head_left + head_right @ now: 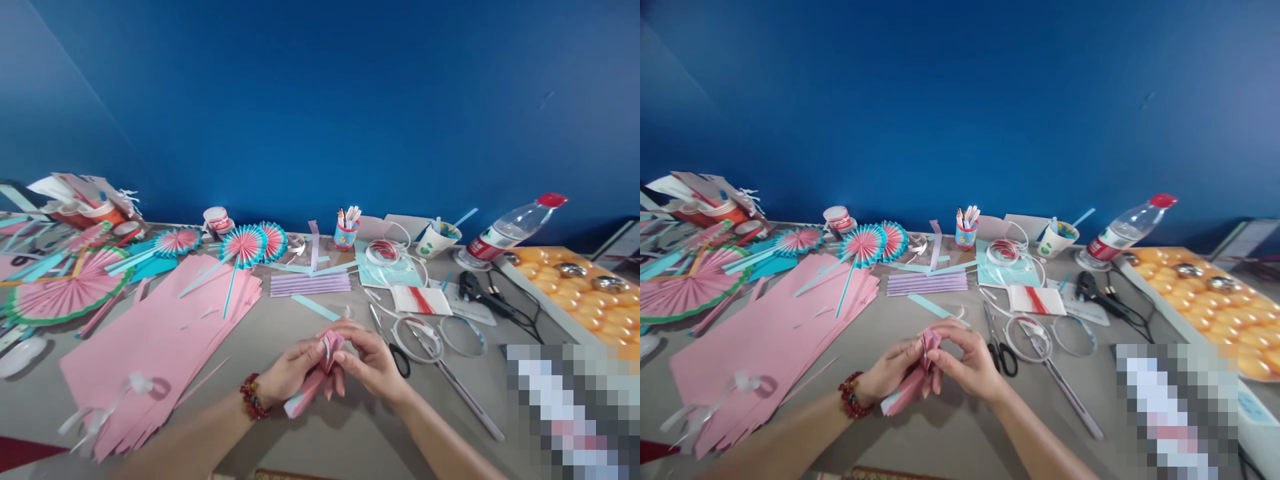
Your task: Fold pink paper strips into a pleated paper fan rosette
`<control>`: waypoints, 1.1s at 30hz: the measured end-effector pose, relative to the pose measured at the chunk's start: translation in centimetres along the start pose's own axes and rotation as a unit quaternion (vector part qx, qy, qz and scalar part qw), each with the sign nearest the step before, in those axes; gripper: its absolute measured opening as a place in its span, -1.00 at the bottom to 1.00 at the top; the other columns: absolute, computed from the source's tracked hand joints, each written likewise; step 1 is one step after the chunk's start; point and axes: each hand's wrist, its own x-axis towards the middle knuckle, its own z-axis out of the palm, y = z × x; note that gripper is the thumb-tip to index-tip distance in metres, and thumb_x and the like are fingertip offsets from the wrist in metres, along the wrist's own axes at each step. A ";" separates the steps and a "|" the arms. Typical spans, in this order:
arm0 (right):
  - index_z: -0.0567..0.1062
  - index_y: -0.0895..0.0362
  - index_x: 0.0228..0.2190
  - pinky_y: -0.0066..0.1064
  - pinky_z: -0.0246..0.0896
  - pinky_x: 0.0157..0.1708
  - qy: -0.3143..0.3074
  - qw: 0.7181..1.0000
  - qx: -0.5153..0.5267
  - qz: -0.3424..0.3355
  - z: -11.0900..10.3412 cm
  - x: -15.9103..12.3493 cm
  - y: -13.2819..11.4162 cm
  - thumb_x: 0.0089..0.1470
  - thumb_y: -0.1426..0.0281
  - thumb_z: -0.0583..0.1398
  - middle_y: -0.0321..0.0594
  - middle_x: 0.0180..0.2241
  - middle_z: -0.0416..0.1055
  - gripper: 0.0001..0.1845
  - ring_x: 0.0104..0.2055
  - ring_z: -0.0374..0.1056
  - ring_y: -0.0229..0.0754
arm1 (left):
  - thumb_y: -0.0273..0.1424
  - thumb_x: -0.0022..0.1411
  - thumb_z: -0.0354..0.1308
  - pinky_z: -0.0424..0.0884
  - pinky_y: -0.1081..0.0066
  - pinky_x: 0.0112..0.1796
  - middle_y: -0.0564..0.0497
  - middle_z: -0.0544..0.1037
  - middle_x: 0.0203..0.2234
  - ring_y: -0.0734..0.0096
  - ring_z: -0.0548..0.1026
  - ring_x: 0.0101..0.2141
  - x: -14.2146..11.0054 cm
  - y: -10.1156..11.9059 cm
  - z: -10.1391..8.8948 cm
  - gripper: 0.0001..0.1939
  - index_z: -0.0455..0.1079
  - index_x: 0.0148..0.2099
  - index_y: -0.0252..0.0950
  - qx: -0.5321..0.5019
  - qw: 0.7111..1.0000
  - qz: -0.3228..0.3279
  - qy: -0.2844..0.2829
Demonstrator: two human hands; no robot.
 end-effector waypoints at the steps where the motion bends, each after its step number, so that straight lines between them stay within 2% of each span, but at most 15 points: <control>1: 0.58 0.08 -0.25 -0.23 0.36 -0.12 0.006 1.000 -0.006 -0.005 0.0 0.0 0.1 0.18 0.18 0.21 -0.10 -0.25 0.56 -0.74 -0.19 0.48 -0.08 | 0.13 0.26 -0.06 0.33 0.44 -0.51 -0.10 0.52 -0.56 0.44 0.40 -0.60 0.1 -0.1 -0.1 -0.36 0.46 -0.40 -0.37 -0.004 1.000 -0.007 0.000; 3: 0.58 0.07 -0.26 -0.26 0.37 -0.15 0.021 0.999 -0.020 -0.013 -0.1 0.0 0.2 0.17 0.21 0.22 -0.12 -0.27 0.56 -0.78 -0.20 0.48 -0.09 | 0.09 0.28 -0.05 0.36 0.42 -0.43 -0.08 0.53 -0.54 0.40 0.43 -0.53 0.2 -0.2 -0.3 -0.38 0.47 -0.40 -0.37 0.024 0.999 -0.003 0.025; 4: 0.57 0.07 -0.27 -0.28 0.37 -0.16 0.029 0.999 -0.027 -0.016 -0.2 0.1 0.3 0.16 0.22 0.24 -0.12 -0.28 0.55 -0.80 -0.20 0.48 -0.09 | 0.04 0.29 -0.02 0.37 0.41 -0.38 -0.07 0.52 -0.52 0.38 0.45 -0.48 0.2 -0.1 -0.5 -0.43 0.46 -0.40 -0.37 0.053 0.997 0.014 0.055; 7: 0.57 0.07 -0.29 -0.32 0.37 -0.17 0.043 0.998 -0.049 -0.017 -0.4 0.2 0.5 0.14 0.27 0.26 -0.13 -0.27 0.55 -0.85 -0.18 0.47 -0.10 | -0.15 0.30 0.10 0.35 0.41 -0.25 -0.03 0.50 -0.41 0.36 0.44 -0.34 -0.1 0.4 -0.9 -0.66 0.46 -0.29 -0.34 0.160 0.965 0.115 0.174; 8: 0.57 0.07 -0.30 -0.33 0.37 -0.18 0.043 0.997 -0.056 -0.017 -0.5 0.3 0.5 0.13 0.27 0.26 -0.14 -0.27 0.55 -0.85 -0.19 0.47 -0.10 | -0.20 0.29 0.13 0.35 0.40 -0.22 -0.04 0.50 -0.35 0.34 0.44 -0.30 -0.2 0.8 -1.0 -0.73 0.46 -0.22 -0.32 0.191 0.949 0.154 0.195; 11: 0.55 0.10 -0.37 -0.41 0.34 -0.30 0.031 0.997 -0.068 -0.003 -0.5 0.3 0.5 0.12 0.22 0.27 -0.19 -0.40 0.53 -0.80 -0.33 0.45 -0.16 | -0.29 0.23 0.21 0.35 0.35 -0.15 -0.11 0.50 -0.22 0.26 0.44 -0.20 -0.5 1.9 -0.9 -0.74 0.43 -0.06 -0.29 0.275 0.915 0.235 0.177; 13: 0.52 0.12 -0.43 -0.47 0.28 -0.41 0.021 0.997 -0.072 0.012 -0.4 0.1 0.5 0.12 0.21 0.27 -0.25 -0.50 0.49 -0.77 -0.45 0.40 -0.23 | -0.34 0.19 0.25 0.35 0.35 -0.18 -0.09 0.50 -0.26 0.26 0.43 -0.21 -0.5 2.6 -0.6 -0.74 0.43 -0.07 -0.28 0.318 0.897 0.256 0.167; 15: 0.49 0.13 -0.46 -0.50 0.23 -0.45 0.019 0.996 -0.080 0.025 -0.2 -0.1 0.4 0.11 0.23 0.28 -0.29 -0.54 0.45 -0.77 -0.50 0.35 -0.27 | -0.39 0.20 0.23 0.34 0.39 -0.25 -0.05 0.48 -0.32 0.33 0.42 -0.28 -0.5 2.9 -0.3 -0.84 0.43 -0.16 -0.29 0.339 0.887 0.257 0.180; 18: 0.47 0.12 -0.43 -0.51 0.21 -0.45 0.034 0.996 -0.070 0.038 0.0 -0.4 0.4 0.07 0.28 0.31 -0.30 -0.52 0.42 -0.81 -0.49 0.32 -0.28 | -0.45 0.25 0.13 0.31 0.42 -0.29 -0.02 0.44 -0.36 0.39 0.39 -0.34 -0.6 3.1 -0.2 -0.96 0.40 -0.25 -0.30 0.329 0.894 0.236 0.193; 22: 0.41 0.09 -0.35 -0.46 0.26 -0.37 0.041 0.998 0.007 0.043 0.1 -0.7 0.4 0.06 0.30 0.30 -0.27 -0.40 0.39 -0.82 -0.39 0.32 -0.25 | -0.43 0.29 0.10 0.32 0.40 -0.23 -0.02 0.44 -0.34 0.37 0.41 -0.30 -0.7 2.8 -0.5 -0.93 0.40 -0.24 -0.30 0.283 0.922 0.205 0.165; 25: 0.37 0.07 -0.28 -0.45 0.26 -0.36 0.042 0.996 0.053 0.065 0.0 -0.9 0.2 0.09 0.32 0.27 -0.25 -0.34 0.36 -0.81 -0.34 0.30 -0.23 | -0.40 0.30 0.11 0.31 0.42 -0.27 -0.01 0.42 -0.38 0.41 0.39 -0.34 -0.7 2.5 -0.7 -0.91 0.40 -0.24 -0.32 0.262 0.934 0.181 0.164; 29: 0.41 0.07 -0.18 -0.48 0.23 -0.40 0.038 0.997 0.020 0.065 -0.2 -1.0 -0.2 0.15 0.33 0.20 -0.24 -0.31 0.34 -0.82 -0.36 0.27 -0.25 | -0.40 0.30 0.11 0.28 0.45 -0.31 0.01 0.40 -0.40 0.44 0.35 -0.37 -0.7 2.1 -0.8 -0.91 0.36 -0.26 -0.32 0.250 0.937 0.177 0.165; 33: 0.41 0.08 -0.27 -0.48 0.24 -0.41 0.039 0.998 -0.006 0.049 -0.1 -0.9 -0.1 0.16 0.34 0.15 -0.25 -0.35 0.34 -0.90 -0.38 0.27 -0.25 | -0.43 0.30 0.07 0.29 0.44 -0.30 -0.01 0.39 -0.35 0.42 0.35 -0.34 -0.8 1.8 -0.7 -0.96 0.30 -0.22 -0.30 0.235 0.939 0.189 0.162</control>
